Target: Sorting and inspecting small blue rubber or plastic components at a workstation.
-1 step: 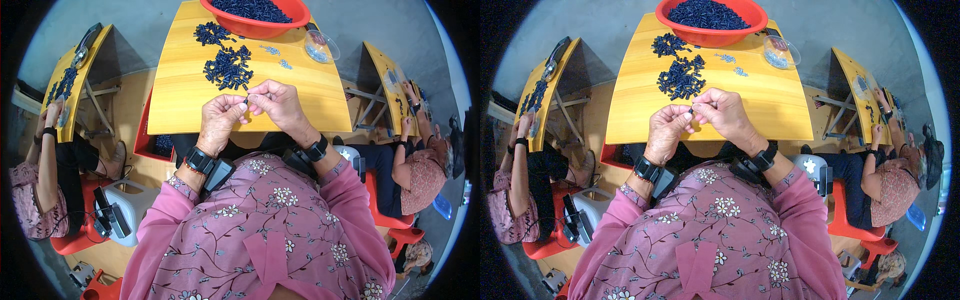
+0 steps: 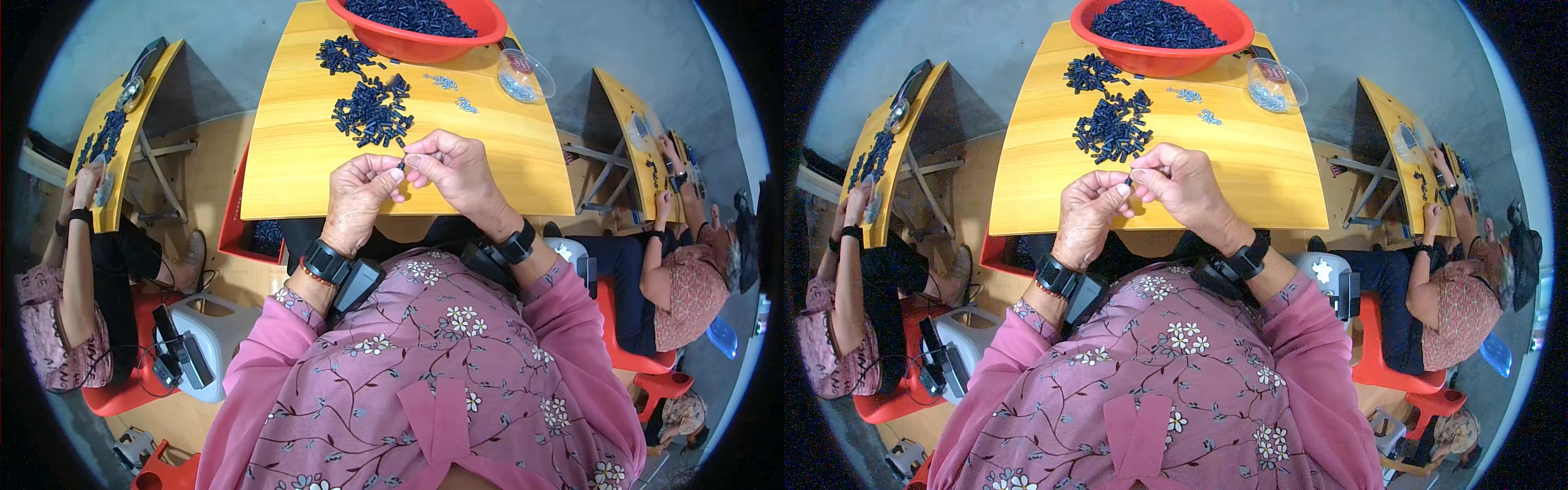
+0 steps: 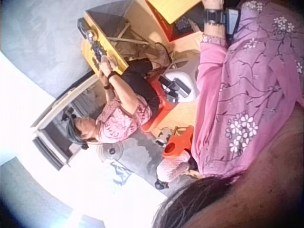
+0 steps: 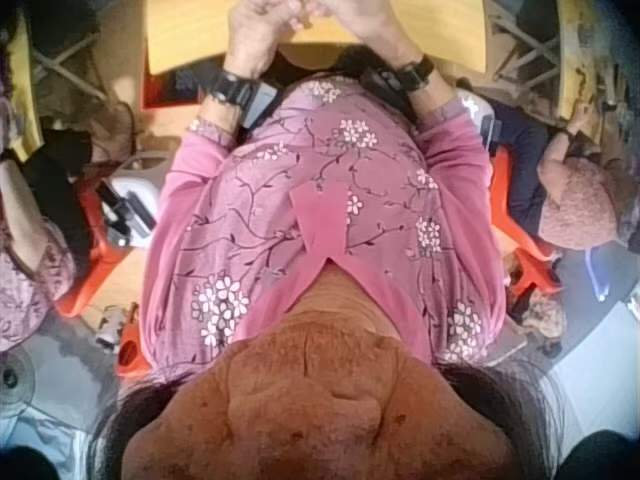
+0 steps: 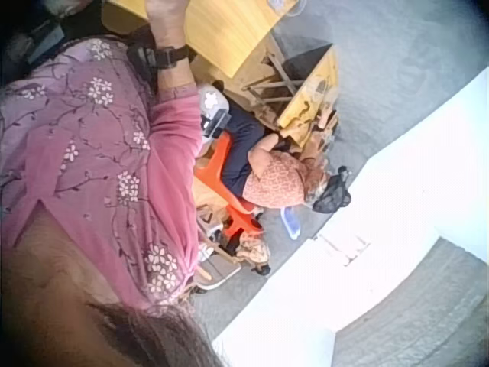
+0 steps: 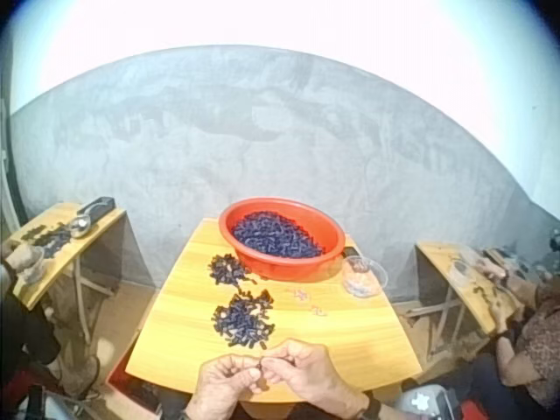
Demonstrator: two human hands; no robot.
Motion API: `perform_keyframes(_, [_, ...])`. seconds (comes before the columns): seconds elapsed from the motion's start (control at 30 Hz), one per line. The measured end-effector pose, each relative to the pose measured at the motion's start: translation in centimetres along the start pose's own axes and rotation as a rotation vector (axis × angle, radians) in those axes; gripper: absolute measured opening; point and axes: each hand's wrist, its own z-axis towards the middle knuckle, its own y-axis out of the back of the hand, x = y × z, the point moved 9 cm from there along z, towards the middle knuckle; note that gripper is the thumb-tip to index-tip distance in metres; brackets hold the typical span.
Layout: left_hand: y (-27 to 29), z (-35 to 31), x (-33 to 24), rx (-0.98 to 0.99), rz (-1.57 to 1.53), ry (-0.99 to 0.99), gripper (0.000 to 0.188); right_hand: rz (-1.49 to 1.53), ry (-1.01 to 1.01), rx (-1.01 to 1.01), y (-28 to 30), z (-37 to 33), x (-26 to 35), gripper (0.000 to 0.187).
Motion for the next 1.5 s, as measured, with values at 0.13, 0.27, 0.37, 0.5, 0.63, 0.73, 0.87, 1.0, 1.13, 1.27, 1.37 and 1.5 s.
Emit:
perform_keyframes(0.13, [0.1,0.0,0.0,0.002,0.009,-0.004,0.011,-0.063,0.008,0.014,-0.2,0.0,0.6,0.008])
perform_keyframes(0.27, [-0.2,-0.1,0.0,0.015,0.023,0.008,0.010,-0.074,0.032,0.024,-0.4,-0.1,0.7,0.007])
perform_keyframes(0.37, [-0.1,0.0,0.2,0.002,0.041,-0.001,0.010,-0.099,0.069,0.036,-0.6,-0.1,1.1,0.006])
perform_keyframes(0.5, [-0.4,-0.3,-0.1,-0.013,0.056,-0.020,0.006,-0.183,0.021,0.195,-0.8,0.2,0.7,0.007])
perform_keyframes(0.63, [-0.5,-0.4,0.1,0.000,0.103,-0.008,0.008,-0.317,0.240,0.176,-1.1,-0.4,1.7,0.005])
perform_keyframes(0.73, [-0.5,-0.2,0.2,0.010,0.063,0.012,0.007,-0.069,0.047,0.185,-0.8,-0.5,0.6,0.011])
perform_keyframes(0.87, [-0.3,0.0,0.4,0.035,-0.024,0.026,0.006,0.094,-0.049,0.200,-0.9,-0.9,0.2,0.020])
perform_keyframes(1.0, [-0.3,-0.1,0.3,0.069,-0.080,0.037,0.006,0.063,-0.040,0.205,-1.3,-1.1,1.0,0.026])
perform_keyframes(1.13, [-0.1,0.0,0.5,0.036,-0.143,0.053,0.006,-0.421,0.308,0.220,-2.0,-1.5,3.9,0.028])
perform_keyframes(1.27, [-0.5,-0.2,0.3,0.051,-0.186,0.077,0.006,-0.616,0.426,0.250,-2.9,-1.4,4.5,0.024])
perform_keyframes(1.37, [-0.5,-0.3,0.2,-0.004,-0.145,0.047,0.007,-0.642,0.498,0.206,-2.9,-1.6,4.9,0.030])
perform_keyframes(1.5, [-0.8,-0.3,0.3,0.049,-0.050,0.043,0.009,-0.638,0.451,0.167,-2.6,-1.9,4.8,0.025])
